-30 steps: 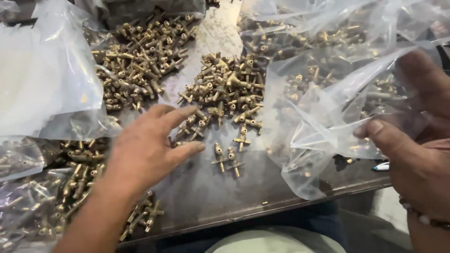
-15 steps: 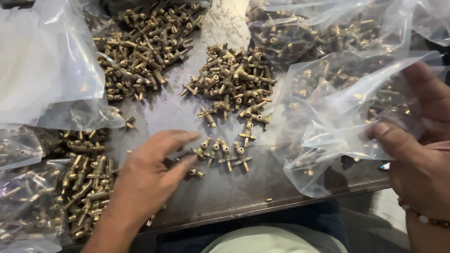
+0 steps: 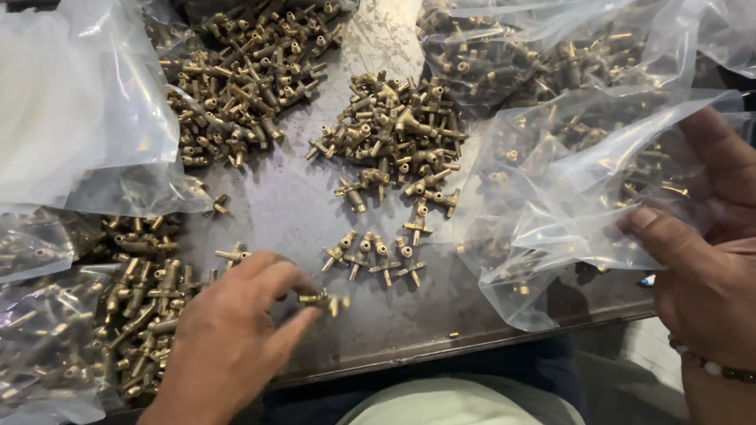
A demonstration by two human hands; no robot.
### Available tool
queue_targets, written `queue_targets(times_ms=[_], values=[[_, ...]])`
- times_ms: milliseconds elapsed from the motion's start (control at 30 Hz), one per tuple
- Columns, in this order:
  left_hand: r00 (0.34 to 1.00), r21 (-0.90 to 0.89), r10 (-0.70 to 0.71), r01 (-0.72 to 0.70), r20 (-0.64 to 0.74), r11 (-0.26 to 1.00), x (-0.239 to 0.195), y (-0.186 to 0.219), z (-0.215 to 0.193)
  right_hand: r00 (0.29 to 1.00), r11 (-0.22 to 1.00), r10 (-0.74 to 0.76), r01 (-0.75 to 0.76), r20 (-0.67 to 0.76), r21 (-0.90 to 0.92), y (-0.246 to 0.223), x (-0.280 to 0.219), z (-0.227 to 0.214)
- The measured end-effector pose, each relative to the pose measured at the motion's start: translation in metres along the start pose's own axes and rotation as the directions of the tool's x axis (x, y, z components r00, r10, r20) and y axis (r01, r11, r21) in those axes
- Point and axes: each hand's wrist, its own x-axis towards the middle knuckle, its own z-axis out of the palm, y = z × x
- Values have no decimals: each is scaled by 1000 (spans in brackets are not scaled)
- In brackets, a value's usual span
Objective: Counting and putting brass valve fittings into plastic bags on an assembly table.
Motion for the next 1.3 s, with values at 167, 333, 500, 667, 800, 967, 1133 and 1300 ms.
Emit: queue_targets(times_ms=[167, 333, 500, 667, 800, 967, 1133, 1300], values=[[995, -226, -69, 51, -74, 973, 8, 7, 16, 999, 997, 34, -35, -9, -67, -9, 0, 9], [916, 92, 161, -137, -367, 986, 29, 34, 38, 999, 1000, 19, -18, -27, 18, -1, -1, 4], [938, 138, 148, -109, -313, 984, 35, 50, 62, 1000, 999, -3, 4, -24, 43, -2, -1, 5], [943, 75, 140, -123, -301, 990, 36, 59, 65, 1000, 997, -8, 7, 8, 77, -9, -2, 4], [958, 11, 152, -154, -243, 988, 32, 61, 64, 999, 1000, 23, -23, 36, 7, -33, -3, 11], [970, -26, 166, -173, -179, 985, 26, 58, 70, 993, 989, -22, 38, 115, -144, -57, -2, 13], [987, -465, -7, -69, -161, 882, 39, 35, 76, 969, 929, -67, 148, 239, -339, -74, -2, 13], [991, -960, -91, 118, 97, 255, 33, 58, 6, 972, 966, -112, 155, 207, -207, -73, -3, 18]])
